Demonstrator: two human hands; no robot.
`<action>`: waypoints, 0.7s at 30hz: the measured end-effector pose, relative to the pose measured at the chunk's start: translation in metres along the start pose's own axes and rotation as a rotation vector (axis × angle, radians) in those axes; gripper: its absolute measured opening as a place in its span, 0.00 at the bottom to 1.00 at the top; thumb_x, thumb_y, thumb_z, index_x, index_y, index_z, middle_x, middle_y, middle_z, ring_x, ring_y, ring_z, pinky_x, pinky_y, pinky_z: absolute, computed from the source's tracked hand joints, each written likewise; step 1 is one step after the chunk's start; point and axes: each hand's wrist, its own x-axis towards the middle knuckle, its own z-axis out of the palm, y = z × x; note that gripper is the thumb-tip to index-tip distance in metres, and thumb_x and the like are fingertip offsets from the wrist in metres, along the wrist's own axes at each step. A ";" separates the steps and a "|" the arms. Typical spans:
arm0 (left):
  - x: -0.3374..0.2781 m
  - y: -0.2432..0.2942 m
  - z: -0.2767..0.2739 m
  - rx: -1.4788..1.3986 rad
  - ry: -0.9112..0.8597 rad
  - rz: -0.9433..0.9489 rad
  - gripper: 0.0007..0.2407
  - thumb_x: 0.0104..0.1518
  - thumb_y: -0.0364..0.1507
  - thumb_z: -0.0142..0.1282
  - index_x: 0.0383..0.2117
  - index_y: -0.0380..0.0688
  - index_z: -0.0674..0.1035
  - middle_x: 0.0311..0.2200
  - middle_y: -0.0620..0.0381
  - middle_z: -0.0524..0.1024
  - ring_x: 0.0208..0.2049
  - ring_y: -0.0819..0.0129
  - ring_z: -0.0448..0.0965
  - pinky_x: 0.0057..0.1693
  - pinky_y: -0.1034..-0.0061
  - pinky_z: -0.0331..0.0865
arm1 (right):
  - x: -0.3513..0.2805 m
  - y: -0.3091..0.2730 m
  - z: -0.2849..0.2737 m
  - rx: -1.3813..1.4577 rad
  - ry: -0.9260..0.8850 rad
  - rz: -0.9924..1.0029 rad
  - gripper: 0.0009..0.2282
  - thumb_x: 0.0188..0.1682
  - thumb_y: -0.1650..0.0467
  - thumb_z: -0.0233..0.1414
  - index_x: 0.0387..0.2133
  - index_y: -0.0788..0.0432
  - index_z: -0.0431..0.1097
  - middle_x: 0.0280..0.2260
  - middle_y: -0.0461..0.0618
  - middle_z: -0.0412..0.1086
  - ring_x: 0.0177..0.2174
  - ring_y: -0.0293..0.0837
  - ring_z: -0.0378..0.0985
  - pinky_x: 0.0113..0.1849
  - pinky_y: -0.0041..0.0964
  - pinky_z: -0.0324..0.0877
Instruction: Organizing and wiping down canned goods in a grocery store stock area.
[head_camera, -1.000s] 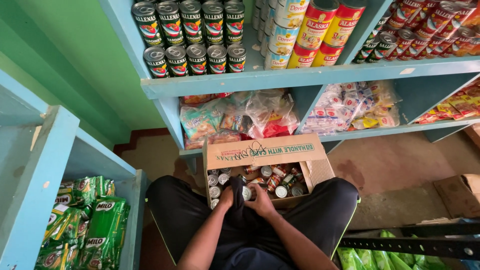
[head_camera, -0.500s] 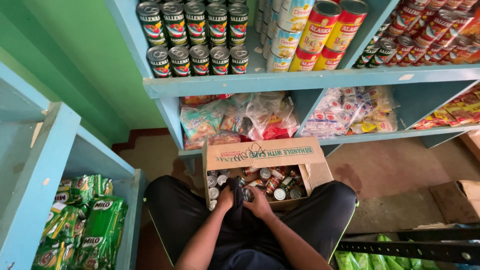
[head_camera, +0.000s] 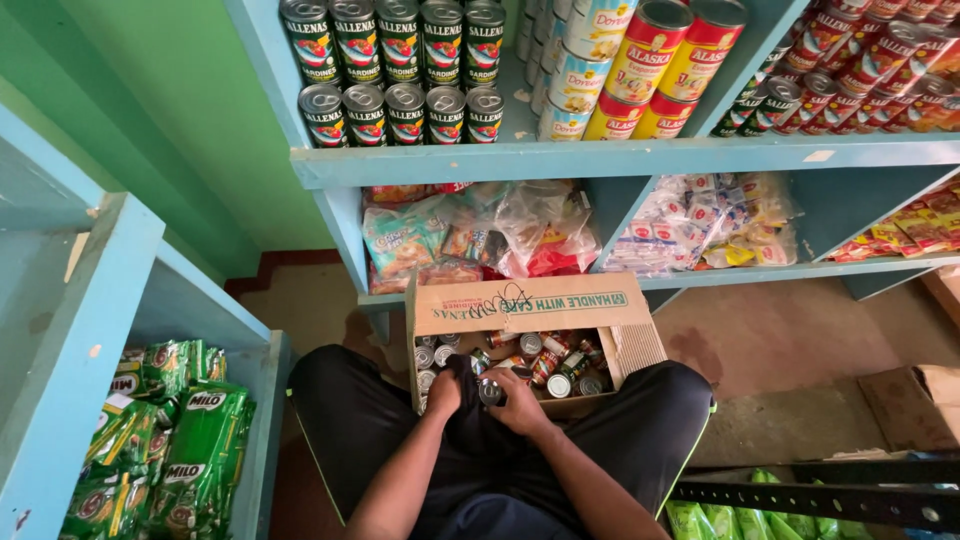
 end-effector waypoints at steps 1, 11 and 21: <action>0.000 0.000 0.000 -0.050 0.040 0.033 0.12 0.57 0.33 0.49 0.34 0.36 0.81 0.36 0.32 0.80 0.43 0.36 0.79 0.50 0.49 0.72 | 0.000 -0.003 -0.001 0.003 0.012 0.037 0.28 0.32 0.79 0.61 0.51 0.56 0.70 0.52 0.56 0.68 0.56 0.56 0.70 0.55 0.44 0.66; 0.001 -0.002 -0.002 -0.114 -0.028 0.264 0.14 0.59 0.36 0.47 0.36 0.37 0.80 0.37 0.34 0.79 0.44 0.35 0.78 0.48 0.50 0.72 | -0.007 0.012 0.007 -0.042 -0.031 -0.046 0.28 0.32 0.84 0.55 0.51 0.56 0.71 0.56 0.55 0.66 0.59 0.57 0.68 0.57 0.44 0.66; 0.011 -0.014 0.010 0.067 0.014 0.386 0.16 0.60 0.40 0.45 0.35 0.42 0.81 0.38 0.37 0.79 0.44 0.38 0.78 0.50 0.52 0.72 | 0.001 0.017 0.011 0.076 0.101 0.079 0.30 0.39 0.68 0.68 0.58 0.55 0.67 0.49 0.57 0.66 0.50 0.51 0.71 0.51 0.42 0.67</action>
